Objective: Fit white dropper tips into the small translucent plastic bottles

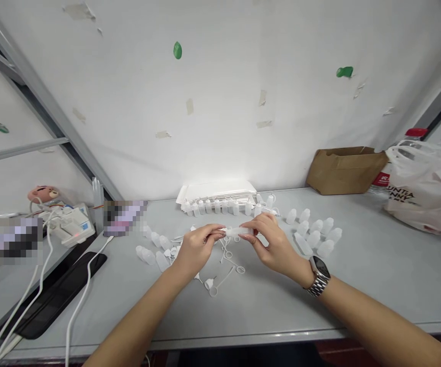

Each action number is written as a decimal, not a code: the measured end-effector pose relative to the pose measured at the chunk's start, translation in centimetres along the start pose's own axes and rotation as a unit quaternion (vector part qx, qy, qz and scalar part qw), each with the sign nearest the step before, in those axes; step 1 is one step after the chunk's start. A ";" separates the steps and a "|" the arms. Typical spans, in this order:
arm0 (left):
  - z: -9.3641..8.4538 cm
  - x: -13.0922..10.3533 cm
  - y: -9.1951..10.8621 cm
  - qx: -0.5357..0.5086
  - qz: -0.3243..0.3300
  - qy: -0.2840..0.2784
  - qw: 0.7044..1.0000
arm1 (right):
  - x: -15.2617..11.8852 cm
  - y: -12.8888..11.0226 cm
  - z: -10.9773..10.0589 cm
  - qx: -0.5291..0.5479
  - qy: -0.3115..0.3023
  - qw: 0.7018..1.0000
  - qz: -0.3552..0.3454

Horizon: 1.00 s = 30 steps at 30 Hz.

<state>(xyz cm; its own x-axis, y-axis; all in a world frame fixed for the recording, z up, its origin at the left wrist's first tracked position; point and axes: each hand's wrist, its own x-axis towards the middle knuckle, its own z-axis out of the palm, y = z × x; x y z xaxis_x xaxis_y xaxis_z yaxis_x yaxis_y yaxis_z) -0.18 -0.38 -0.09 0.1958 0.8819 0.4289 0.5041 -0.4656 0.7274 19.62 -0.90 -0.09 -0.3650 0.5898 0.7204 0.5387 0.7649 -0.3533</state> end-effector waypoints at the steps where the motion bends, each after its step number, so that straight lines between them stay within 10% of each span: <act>1: 0.0 0.0 0.0 0.003 0.001 0.000 1.000 | -0.1 0.0 0.1 0.006 0.000 1.000 0.006; 6: -0.1 0.1 -0.4 0.045 0.027 -0.016 0.999 | 0.1 0.3 0.0 0.031 -0.031 0.998 0.050; 13: -0.6 0.3 -1.5 0.133 0.093 -0.085 0.983 | 0.3 1.0 0.1 -0.071 -0.224 0.972 0.028; 21: -1.4 1.2 -1.3 0.287 -0.046 -0.060 0.955 | 1.1 1.8 -1.1 -0.020 -0.061 0.986 0.153; 30: -1.0 1.3 -0.6 0.424 -0.076 -0.110 0.896 | 5.3 3.3 5.9 -0.017 -0.142 0.949 0.283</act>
<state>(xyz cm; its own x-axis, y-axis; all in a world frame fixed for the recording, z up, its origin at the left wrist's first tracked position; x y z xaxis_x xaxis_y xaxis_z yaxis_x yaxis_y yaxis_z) -1.07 0.97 0.59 0.1848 0.9670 0.1753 0.9784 -0.1978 0.0600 14.95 6.33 -0.96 -0.1976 0.9528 0.2303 0.7315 0.2997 -0.6124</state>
